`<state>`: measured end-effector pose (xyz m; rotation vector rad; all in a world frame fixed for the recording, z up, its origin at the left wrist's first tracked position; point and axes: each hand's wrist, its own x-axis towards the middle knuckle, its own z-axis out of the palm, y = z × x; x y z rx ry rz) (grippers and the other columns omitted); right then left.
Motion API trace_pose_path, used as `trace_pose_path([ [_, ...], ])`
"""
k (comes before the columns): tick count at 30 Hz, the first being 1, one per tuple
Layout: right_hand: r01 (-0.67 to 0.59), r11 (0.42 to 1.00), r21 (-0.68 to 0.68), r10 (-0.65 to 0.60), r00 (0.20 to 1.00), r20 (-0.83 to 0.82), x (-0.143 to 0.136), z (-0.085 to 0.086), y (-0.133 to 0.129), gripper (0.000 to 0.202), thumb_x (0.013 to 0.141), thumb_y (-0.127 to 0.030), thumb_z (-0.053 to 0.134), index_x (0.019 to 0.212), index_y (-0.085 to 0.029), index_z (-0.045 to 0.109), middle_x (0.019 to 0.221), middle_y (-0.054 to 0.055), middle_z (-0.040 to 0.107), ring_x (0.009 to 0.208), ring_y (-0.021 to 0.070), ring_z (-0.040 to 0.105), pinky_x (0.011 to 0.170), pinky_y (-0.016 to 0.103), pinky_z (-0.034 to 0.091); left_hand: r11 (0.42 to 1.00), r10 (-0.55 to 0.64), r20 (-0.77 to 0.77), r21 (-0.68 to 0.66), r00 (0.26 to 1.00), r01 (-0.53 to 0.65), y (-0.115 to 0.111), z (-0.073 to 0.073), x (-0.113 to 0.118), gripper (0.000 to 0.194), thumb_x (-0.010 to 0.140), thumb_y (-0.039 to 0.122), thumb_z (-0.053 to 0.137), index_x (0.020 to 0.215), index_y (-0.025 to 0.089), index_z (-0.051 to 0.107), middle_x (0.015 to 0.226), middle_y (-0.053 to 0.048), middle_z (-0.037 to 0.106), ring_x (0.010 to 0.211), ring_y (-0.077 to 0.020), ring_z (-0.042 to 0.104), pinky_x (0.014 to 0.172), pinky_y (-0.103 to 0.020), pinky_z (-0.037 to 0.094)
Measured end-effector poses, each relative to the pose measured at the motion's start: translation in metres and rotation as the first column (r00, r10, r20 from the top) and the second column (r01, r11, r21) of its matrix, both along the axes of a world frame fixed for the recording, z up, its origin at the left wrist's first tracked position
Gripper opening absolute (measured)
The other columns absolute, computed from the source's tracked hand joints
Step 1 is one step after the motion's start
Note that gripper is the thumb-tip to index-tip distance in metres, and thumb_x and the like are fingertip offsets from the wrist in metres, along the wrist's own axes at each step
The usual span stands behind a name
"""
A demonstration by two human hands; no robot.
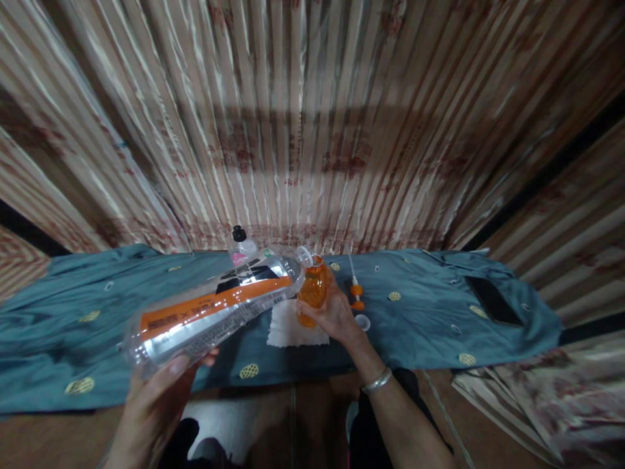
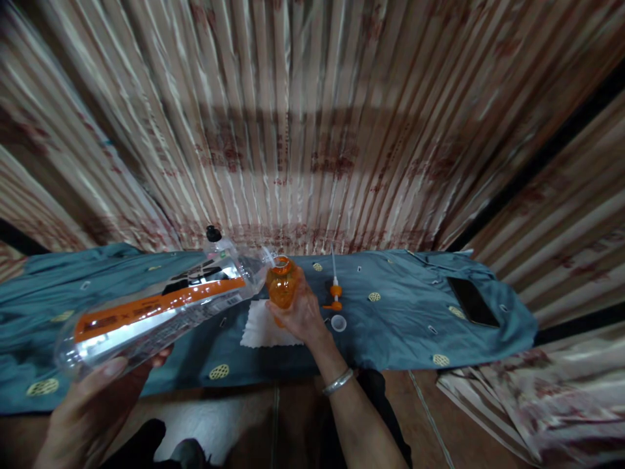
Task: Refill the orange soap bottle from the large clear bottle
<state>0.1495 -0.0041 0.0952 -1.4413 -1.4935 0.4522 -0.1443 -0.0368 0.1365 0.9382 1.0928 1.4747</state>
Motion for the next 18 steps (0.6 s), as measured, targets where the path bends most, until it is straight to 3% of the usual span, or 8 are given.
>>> trace_pose_path([
  [8, 0.012, 1.0, -0.018, -0.012, 1.0, 0.01, 0.0006, -0.0011, 0.0007, 0.09, 0.077, -0.027, 0.088, 0.158, -0.023, 0.047, 0.143, 0.012, 0.073, 0.134, 0.0333, 0.07, 0.117, 0.051, 0.056, 0.996, -0.05, -0.061, 0.076, 0.997, 0.055, -0.0039, 0.0073, -0.0001, 0.048, 0.06, 0.045, 0.096, 0.102, 0.028, 0.082, 0.085, -0.005, 0.081, 0.072, -0.0242, 0.073, 0.065, -0.035, 0.065],
  [14, 0.0, 1.0, 0.006, 0.0, 1.0, -0.014, -0.0009, 0.0003, 0.0002, 0.085, 0.078, -0.024, 0.087, 0.154, -0.024, 0.05, 0.141, 0.009, 0.074, 0.127, 0.0307, 0.074, 0.114, 0.047, 0.059, 0.994, -0.025, -0.088, 0.102, 0.996, 0.034, -0.0029, 0.0026, -0.0044, 0.055, 0.056, 0.041, 0.099, 0.106, 0.027, 0.079, 0.094, -0.007, 0.083, 0.079, -0.0286, 0.076, 0.064, -0.038, 0.067],
  [18, 0.004, 0.999, 0.035, -0.004, 1.0, -0.006, -0.001, 0.001, 0.0004, 0.085, 0.077, -0.022, 0.086, 0.153, -0.024, 0.05, 0.144, 0.01, 0.072, 0.129, 0.0308, 0.073, 0.115, 0.048, 0.058, 0.987, -0.007, -0.08, 0.158, 0.997, 0.02, -0.0053, 0.0023, 0.0019, 0.055, 0.059, 0.04, 0.098, 0.108, 0.026, 0.077, 0.094, -0.004, 0.082, 0.075, -0.0244, 0.075, 0.063, -0.034, 0.067],
])
